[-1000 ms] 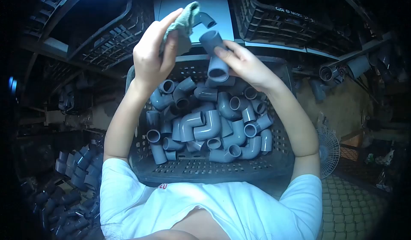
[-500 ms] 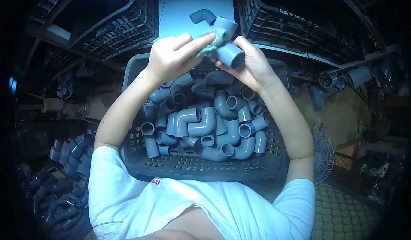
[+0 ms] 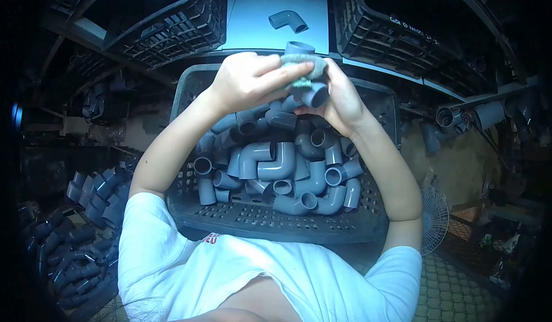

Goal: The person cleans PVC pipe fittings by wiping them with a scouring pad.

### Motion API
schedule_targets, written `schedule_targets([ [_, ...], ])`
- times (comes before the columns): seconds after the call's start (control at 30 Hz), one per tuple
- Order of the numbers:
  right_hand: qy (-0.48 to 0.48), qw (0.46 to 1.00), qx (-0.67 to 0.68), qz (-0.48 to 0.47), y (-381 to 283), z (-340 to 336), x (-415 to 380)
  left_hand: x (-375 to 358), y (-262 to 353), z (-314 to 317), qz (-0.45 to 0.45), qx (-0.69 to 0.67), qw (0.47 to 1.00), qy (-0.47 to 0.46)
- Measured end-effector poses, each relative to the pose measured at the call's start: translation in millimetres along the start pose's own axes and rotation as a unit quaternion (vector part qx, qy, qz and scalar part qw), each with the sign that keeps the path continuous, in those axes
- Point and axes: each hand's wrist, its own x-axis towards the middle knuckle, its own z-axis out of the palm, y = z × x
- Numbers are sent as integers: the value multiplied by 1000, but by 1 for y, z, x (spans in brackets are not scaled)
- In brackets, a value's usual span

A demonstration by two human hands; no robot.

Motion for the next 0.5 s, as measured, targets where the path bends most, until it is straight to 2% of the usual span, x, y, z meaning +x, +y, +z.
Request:
schedule_targets([
  [0.17,4,1000,15,-18,-3,-15,12,-7,-5,8,-79,-4,996,40],
  [0.3,21,999,-21,-46,-8,-11,12,-3,8,0,-18,-8,1000,-20],
  [0.37,23,992,-119,-45,-4,-7,8,1,10,0,-28,-1,1000,-4],
  [0.5,-22,998,-40,-32,-6,-14,12,-1,0,0,-85,3,995,47],
])
